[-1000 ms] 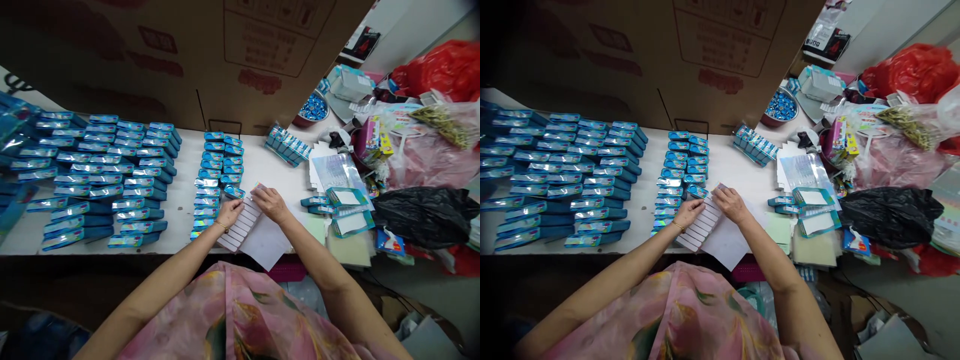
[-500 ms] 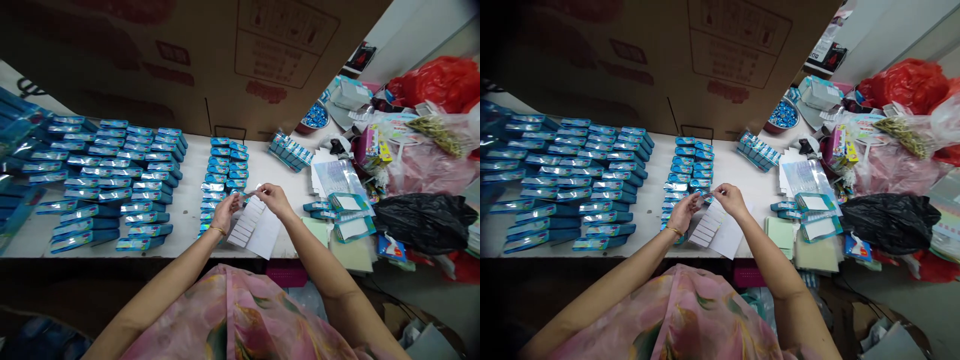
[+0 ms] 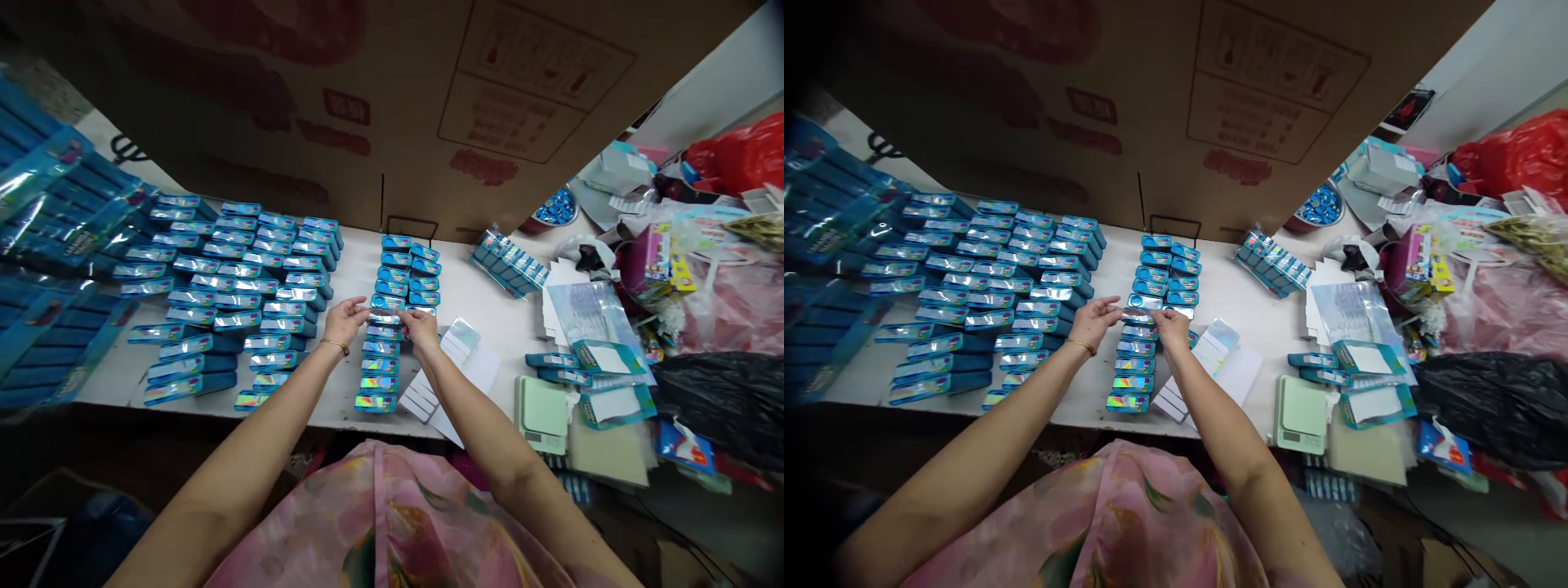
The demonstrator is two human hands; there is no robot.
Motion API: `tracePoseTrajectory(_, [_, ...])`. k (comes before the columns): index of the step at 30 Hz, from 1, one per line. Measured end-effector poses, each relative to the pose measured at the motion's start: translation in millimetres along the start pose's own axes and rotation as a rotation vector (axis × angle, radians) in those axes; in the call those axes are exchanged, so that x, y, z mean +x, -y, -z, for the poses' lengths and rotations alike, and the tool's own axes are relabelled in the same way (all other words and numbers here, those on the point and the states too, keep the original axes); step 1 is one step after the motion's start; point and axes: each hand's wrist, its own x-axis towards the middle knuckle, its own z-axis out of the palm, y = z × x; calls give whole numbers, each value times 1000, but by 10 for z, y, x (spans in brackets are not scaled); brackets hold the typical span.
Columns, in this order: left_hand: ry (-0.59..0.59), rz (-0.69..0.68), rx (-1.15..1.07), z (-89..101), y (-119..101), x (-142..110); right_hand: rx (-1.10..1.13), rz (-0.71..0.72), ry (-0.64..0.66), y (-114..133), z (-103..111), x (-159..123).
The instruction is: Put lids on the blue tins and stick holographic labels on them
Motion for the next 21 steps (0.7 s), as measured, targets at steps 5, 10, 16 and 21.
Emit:
tracePoseTrajectory(5, [37, -40, 49, 72, -10, 164, 4, -8, -36, -16, -116, 63])
tracePoseTrajectory(10, [59, -54, 107, 84, 28, 226, 15, -10, -75, -75, -132, 74])
tracePoseTrajectory(16, [105, -80, 51, 94, -59, 178, 99, 22, -31, -128, -83, 38])
tracePoseTrajectory(21, [144, 8, 12, 49, -102, 10, 113, 9, -31, -117, 57, -82])
